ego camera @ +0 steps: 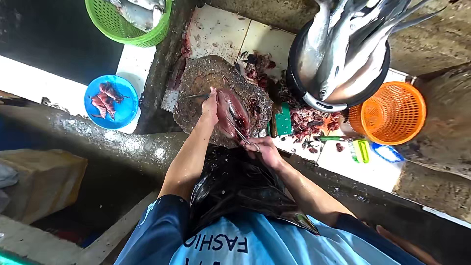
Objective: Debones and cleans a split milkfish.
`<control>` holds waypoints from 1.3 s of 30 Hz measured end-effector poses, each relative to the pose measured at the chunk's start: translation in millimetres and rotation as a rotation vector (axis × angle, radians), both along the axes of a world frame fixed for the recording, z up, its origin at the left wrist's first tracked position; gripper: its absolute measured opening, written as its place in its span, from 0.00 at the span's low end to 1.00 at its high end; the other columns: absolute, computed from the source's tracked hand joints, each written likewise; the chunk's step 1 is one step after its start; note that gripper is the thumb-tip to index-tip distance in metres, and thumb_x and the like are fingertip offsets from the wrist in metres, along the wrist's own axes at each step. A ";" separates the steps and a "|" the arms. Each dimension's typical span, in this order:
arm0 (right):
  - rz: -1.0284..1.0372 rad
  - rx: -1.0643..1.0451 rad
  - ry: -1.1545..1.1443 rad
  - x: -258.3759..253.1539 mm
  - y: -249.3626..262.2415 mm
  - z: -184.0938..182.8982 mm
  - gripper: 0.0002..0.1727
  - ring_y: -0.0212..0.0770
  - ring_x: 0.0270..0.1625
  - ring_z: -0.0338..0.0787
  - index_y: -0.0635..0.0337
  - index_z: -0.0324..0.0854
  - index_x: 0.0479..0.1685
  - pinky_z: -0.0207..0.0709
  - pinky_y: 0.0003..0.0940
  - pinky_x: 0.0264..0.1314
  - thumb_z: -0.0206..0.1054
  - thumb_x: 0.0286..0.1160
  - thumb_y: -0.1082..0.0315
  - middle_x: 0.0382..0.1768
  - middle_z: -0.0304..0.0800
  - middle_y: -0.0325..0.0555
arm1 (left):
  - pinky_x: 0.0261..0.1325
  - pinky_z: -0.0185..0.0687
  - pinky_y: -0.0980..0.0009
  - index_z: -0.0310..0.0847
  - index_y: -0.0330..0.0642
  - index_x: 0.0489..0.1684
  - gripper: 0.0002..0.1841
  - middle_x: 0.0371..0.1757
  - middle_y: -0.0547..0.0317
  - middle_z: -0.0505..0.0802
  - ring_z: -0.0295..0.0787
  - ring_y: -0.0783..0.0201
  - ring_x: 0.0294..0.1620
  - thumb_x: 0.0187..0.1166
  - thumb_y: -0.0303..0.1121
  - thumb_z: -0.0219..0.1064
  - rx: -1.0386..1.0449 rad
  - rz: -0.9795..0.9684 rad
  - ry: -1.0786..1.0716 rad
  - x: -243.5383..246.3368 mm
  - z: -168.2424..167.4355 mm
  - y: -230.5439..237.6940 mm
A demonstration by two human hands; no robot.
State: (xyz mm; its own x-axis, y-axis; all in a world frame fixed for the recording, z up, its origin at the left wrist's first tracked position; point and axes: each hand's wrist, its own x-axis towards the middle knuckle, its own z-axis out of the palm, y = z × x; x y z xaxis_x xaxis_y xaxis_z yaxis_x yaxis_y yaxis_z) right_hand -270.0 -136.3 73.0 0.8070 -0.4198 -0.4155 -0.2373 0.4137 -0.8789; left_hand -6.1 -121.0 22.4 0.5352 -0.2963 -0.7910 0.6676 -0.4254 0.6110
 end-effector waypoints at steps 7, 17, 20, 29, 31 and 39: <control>-0.116 0.215 -0.007 18.6 11.1 -18.4 0.21 0.33 0.31 0.83 0.63 0.90 0.46 0.80 0.31 0.39 0.57 0.82 0.55 0.30 0.88 0.41 | 0.69 0.83 0.44 0.79 0.42 0.74 0.41 0.66 0.43 0.89 0.86 0.50 0.68 0.82 0.71 0.50 -0.072 0.011 0.048 -1.9 -6.3 7.6; -0.123 0.366 -0.036 39.7 15.3 20.2 0.20 0.33 0.27 0.84 0.65 0.87 0.48 0.81 0.29 0.33 0.54 0.85 0.59 0.32 0.90 0.45 | 0.53 0.91 0.53 0.87 0.34 0.48 0.36 0.42 0.45 0.94 0.94 0.55 0.45 0.86 0.65 0.53 -0.263 0.076 -0.196 -9.0 -7.3 12.2; 0.012 -0.057 0.023 10.5 11.3 14.3 0.17 0.34 0.26 0.84 0.65 0.91 0.47 0.82 0.33 0.33 0.58 0.81 0.64 0.27 0.90 0.42 | 0.60 0.90 0.50 0.86 0.37 0.57 0.39 0.51 0.44 0.94 0.93 0.53 0.54 0.83 0.69 0.53 -0.224 0.103 -0.088 -10.8 -1.8 16.0; -0.035 0.135 -0.152 19.7 7.9 -22.5 0.26 0.32 0.27 0.82 0.63 0.90 0.49 0.79 0.30 0.35 0.59 0.82 0.47 0.27 0.87 0.40 | 0.60 0.89 0.52 0.82 0.43 0.68 0.37 0.57 0.48 0.93 0.92 0.56 0.58 0.82 0.69 0.54 -0.287 0.175 0.078 -8.2 5.6 16.0; -0.040 0.235 -0.177 31.0 12.1 -19.0 0.29 0.32 0.28 0.83 0.62 0.90 0.50 0.80 0.30 0.36 0.64 0.79 0.42 0.29 0.88 0.40 | 0.56 0.89 0.53 0.83 0.42 0.65 0.37 0.53 0.48 0.93 0.92 0.55 0.53 0.82 0.69 0.54 -0.253 0.169 0.065 -7.6 6.1 15.1; -0.073 0.550 -0.148 28.3 11.1 27.8 0.14 0.30 0.27 0.82 0.65 0.88 0.50 0.80 0.27 0.36 0.63 0.81 0.64 0.31 0.88 0.42 | 0.42 0.90 0.59 0.85 0.36 0.34 0.27 0.28 0.52 0.91 0.91 0.61 0.32 0.89 0.55 0.58 -0.419 0.044 -0.387 -4.4 -5.6 20.7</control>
